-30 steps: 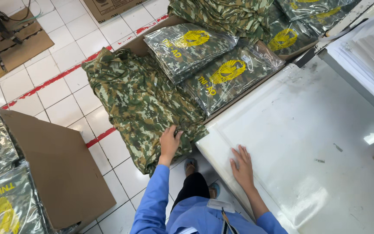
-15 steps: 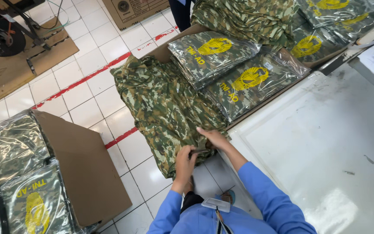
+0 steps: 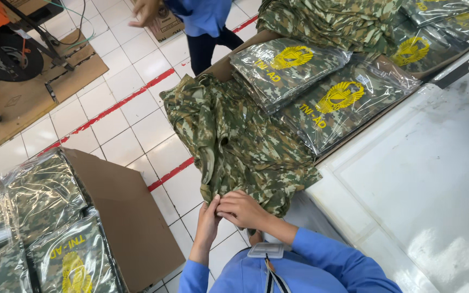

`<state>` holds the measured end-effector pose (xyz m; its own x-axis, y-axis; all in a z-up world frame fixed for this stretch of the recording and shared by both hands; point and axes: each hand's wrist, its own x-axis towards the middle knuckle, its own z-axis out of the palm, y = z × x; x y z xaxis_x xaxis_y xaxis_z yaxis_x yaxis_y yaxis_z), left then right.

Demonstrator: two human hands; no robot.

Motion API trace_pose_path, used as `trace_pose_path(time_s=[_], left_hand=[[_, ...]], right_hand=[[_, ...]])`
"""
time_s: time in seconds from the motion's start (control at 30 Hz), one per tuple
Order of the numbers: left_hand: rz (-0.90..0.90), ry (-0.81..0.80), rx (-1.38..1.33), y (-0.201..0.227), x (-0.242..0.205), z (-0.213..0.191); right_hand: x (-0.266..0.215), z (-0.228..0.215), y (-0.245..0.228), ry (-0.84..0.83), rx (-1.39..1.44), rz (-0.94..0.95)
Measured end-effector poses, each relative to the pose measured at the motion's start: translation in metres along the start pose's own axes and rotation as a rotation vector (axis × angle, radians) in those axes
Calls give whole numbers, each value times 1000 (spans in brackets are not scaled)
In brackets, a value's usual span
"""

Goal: The person folds camouflage-patterned shirts on a white table using a white paper template to ensure consistent sizing. They then place each folded shirt into a clear plastic bag with a yellow logo and stack the packaged items into a cardboard box.

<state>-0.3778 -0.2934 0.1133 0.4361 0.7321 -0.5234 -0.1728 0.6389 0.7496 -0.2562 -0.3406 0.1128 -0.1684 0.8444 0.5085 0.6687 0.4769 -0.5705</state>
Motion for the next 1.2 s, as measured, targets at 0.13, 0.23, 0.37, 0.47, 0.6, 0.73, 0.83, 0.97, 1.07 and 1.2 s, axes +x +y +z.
trace_pose_path(time_s=[0.13,0.23,0.37,0.47,0.6,0.73,0.83,0.97,1.07,1.2], left_hand=[[-21,122,10,-5,4,-27],[43,130,106,9,-5,-23],[17,-73,145,21,-6,-16],[-9,-267,155,22,2,-11],[114,-151,172,10,26,-36],[477,227,-283,69,2,-62],[824,518,-277,119,-39,-81],[1241,861,-270,137,-72,-100],[602,702,201,103,-81,-116],[223,-403,785,102,-112,-17]], right_hand=[[-11,16,21,-65,94,338],[-16,12,42,-132,10,689],[-9,3,33,-88,304,802],[21,-23,-3,-221,467,668],[13,-23,38,-113,458,833],[-40,-34,109,257,159,1155],[-78,-34,148,119,-293,1039],[-91,-31,151,-171,-498,996],[-87,-34,123,-121,-396,884],[-45,-80,-18,-91,216,544]])
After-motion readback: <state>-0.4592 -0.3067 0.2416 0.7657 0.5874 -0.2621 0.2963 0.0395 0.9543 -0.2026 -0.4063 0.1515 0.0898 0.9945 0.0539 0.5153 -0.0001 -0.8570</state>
